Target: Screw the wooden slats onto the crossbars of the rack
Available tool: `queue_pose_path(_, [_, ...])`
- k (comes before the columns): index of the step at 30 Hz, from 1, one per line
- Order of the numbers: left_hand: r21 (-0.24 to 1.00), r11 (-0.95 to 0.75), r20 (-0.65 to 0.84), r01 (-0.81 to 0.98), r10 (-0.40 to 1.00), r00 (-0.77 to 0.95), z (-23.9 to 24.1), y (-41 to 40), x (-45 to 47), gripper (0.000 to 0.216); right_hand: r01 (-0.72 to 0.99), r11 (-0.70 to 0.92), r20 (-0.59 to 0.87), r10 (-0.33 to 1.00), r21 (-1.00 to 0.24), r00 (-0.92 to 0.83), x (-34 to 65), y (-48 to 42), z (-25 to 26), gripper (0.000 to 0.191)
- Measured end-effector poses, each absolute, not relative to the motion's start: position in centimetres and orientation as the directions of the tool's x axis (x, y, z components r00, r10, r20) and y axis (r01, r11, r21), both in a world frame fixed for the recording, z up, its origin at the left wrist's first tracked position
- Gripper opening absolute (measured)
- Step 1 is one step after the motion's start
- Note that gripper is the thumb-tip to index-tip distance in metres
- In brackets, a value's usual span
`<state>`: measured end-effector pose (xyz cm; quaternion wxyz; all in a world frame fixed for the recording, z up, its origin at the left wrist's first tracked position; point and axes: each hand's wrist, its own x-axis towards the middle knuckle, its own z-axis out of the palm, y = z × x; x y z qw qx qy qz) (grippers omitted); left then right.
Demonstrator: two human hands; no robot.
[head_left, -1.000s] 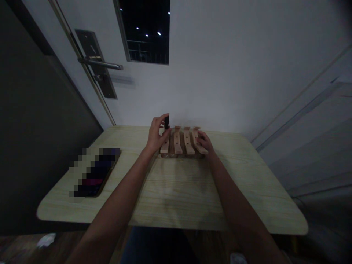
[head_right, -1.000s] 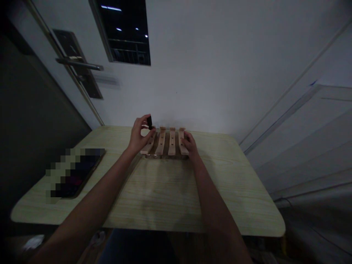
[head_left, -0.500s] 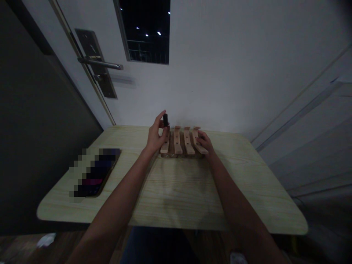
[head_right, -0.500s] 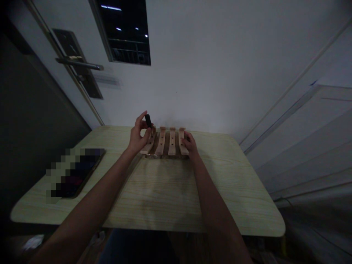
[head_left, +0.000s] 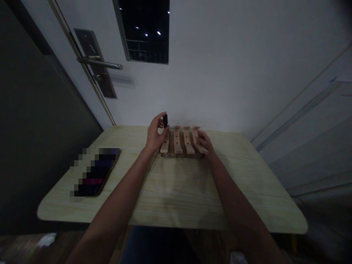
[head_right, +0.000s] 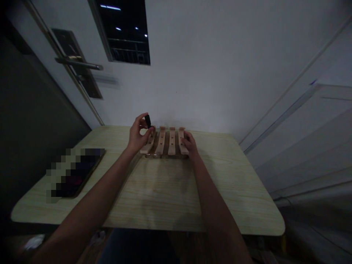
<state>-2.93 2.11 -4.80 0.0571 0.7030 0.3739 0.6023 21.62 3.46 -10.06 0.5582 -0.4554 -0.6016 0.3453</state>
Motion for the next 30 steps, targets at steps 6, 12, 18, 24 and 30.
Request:
queue_pose_path(6, [0.529, -0.717, 0.798, 0.453, 0.602, 0.021, -4.5, 1.7, -2.8, 0.054, 0.162, 0.354, 0.364, 0.931, -0.921, 0.038, 21.5, 3.3, -10.0, 0.028])
queue_pose_path(12, [0.562, -0.741, 0.786, 0.369, 0.617, 0.043, -4.2, 1.1, -2.8, 0.056, 0.160, 0.354, 0.364, 0.930, -0.922, 0.042, 21.5, 3.3, -10.1, 0.031])
queue_pose_path(18, [0.553, -0.753, 0.792, 0.357, 0.608, 0.053, -4.2, 1.2, -2.8, 0.046, 0.157, 0.341, 0.352, 0.935, -0.927, 0.046, 21.5, 3.4, -10.1, 0.031])
queue_pose_path(24, [0.499, -0.726, 0.824, 0.473, 0.567, 0.001, -4.3, 1.6, -2.7, 0.048, 0.160, 0.335, 0.347, 0.936, -0.929, 0.056, 21.4, 3.4, -9.9, 0.026])
queue_pose_path(30, [0.502, -0.747, 0.828, 0.436, 0.561, 0.009, -4.6, 1.9, -2.8, 0.047, 0.165, 0.326, 0.341, 0.937, -0.931, 0.071, 21.3, 3.3, -9.9, 0.024])
